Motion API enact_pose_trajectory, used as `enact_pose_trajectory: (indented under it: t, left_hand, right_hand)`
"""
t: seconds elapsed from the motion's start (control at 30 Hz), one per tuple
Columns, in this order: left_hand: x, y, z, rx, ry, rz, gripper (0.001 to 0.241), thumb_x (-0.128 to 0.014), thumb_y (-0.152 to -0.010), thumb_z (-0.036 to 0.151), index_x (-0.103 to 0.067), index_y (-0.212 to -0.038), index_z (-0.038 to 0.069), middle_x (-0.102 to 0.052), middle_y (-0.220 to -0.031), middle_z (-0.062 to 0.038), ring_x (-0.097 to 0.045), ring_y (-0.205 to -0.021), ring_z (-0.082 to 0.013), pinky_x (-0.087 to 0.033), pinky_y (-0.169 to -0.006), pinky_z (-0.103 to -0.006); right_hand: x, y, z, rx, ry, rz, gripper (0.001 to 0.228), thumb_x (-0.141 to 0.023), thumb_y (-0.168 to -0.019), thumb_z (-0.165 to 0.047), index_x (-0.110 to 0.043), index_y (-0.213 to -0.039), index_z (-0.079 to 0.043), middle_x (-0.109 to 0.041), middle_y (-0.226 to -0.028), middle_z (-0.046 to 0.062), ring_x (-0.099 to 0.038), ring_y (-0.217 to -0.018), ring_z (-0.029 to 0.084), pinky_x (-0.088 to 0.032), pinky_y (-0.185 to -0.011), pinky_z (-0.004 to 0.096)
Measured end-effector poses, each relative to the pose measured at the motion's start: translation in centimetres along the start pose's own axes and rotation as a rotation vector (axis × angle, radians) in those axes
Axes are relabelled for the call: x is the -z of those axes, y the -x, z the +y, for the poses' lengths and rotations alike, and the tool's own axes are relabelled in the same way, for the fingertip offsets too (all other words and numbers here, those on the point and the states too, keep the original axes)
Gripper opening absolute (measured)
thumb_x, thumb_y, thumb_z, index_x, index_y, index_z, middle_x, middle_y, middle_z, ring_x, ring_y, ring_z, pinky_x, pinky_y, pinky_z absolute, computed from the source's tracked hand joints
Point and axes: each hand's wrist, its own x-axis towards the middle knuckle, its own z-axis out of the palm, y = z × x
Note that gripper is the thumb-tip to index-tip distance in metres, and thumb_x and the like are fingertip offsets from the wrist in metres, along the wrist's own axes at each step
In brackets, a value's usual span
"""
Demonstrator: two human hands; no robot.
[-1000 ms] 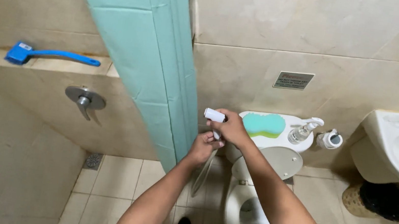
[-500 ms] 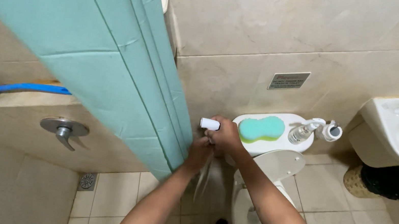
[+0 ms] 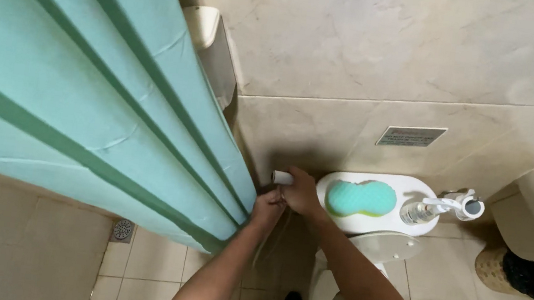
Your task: The person cleans a toilet by first opening the lid and using a handheld bidet sprayer to rinse the bowl. After rinsing, they place the sprayer back on its wall mount. The person then picks up a spray bottle, sprays the toilet seat and lid, and wipes the surfaces with their hands before closing the lid.
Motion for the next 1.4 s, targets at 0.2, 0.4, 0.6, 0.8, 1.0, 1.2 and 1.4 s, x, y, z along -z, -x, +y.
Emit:
enact_pose_trajectory:
  t: [0.2, 0.4, 0.6, 0.8, 1.0, 1.2, 1.4]
  left_hand:
    - [-0.2, -3.6, -8.2, -0.003, 0.031, 0.02, 0.019, -0.071, -0.092, 0.002, -0.075, -0.111, 0.003, -0.074, -0.105, 0.002, -0.064, -0.098, -0.0107, -0.053, -0.089, -0.0274]
    - [-0.5, -5.0, -8.5, 0.162, 0.375, 0.023, 0.045, -0.048, -0.087, -0.014, -0.073, -0.12, 0.004, -0.073, -0.113, -0.003, -0.066, -0.101, -0.0157, -0.054, -0.091, -0.0293]
    - [0.2, -5.8, -5.4, 0.323, 0.155, 0.106, 0.05, -0.045, -0.089, -0.011, -0.073, -0.124, 0.009, -0.075, -0.11, -0.003, -0.067, -0.099, -0.0171, -0.054, -0.089, -0.0294]
    - [1.4, -8.1, -12.7, 0.34, 0.021, 0.129, 0.048, -0.048, -0.087, -0.008, -0.074, -0.125, 0.008, -0.068, -0.098, -0.007, -0.059, -0.089, -0.0223, -0.047, -0.08, -0.0355]
    - [2.2, -7.1, -7.6, 0.281, 0.218, 0.087, 0.045, -0.047, -0.088, -0.006, -0.075, -0.12, 0.009, -0.073, -0.101, 0.0, -0.063, -0.094, -0.0137, -0.05, -0.089, -0.0267]
    - [2.7, -7.5, -10.1, 0.126, 0.26, -0.021, 0.032, -0.057, -0.092, -0.003, -0.075, -0.117, 0.005, -0.075, -0.104, 0.0, -0.066, -0.097, -0.0133, -0.052, -0.089, -0.0268]
    - [2.1, -7.6, -12.2, -0.109, -0.065, 0.059, 0.025, -0.068, -0.085, 0.001, -0.078, -0.107, 0.004, -0.077, -0.094, -0.002, -0.068, -0.09, -0.0124, -0.054, -0.082, -0.0289]
  right_hand:
    - [-3.5, -1.6, 6.1, 0.03, -0.023, -0.041, 0.041, -0.072, -0.072, -0.013, -0.073, -0.113, -0.009, -0.074, -0.1, 0.018, -0.073, -0.095, 0.036, -0.058, -0.084, 0.043]
    - [-4.3, -3.0, 7.2, 0.101, -0.117, -0.099, 0.025, -0.067, -0.081, -0.014, -0.07, -0.105, -0.008, -0.074, -0.09, 0.013, -0.075, -0.084, 0.028, -0.059, -0.077, 0.038]
    - [-6.8, -4.7, 10.7, 0.087, -0.162, -0.115, 0.027, -0.069, -0.082, -0.018, -0.07, -0.108, -0.01, -0.076, -0.092, 0.011, -0.075, -0.085, 0.026, -0.059, -0.077, 0.036]
    - [-11.3, -5.1, 16.4, 0.117, -0.012, -0.107, 0.036, -0.078, -0.076, -0.029, -0.073, -0.107, -0.011, -0.077, -0.097, 0.012, -0.075, -0.09, 0.028, -0.059, -0.083, 0.038]
    - [-12.2, -6.8, 19.0, 0.379, 0.045, -0.123, 0.042, -0.08, -0.075, -0.03, -0.073, -0.11, -0.009, -0.077, -0.104, 0.014, -0.072, -0.094, 0.029, -0.058, -0.084, 0.039]
    - [-10.5, -6.7, 16.9, -0.029, -0.252, -0.322, 0.044, -0.076, -0.078, -0.015, -0.071, -0.12, -0.006, -0.078, -0.104, 0.009, -0.072, -0.093, 0.017, -0.059, -0.084, 0.034]
    - [-12.2, -5.7, 18.4, 0.017, -0.18, -0.259, 0.047, -0.075, -0.077, -0.006, -0.071, -0.124, -0.004, -0.077, -0.111, 0.015, -0.072, -0.098, 0.022, -0.059, -0.084, 0.036]
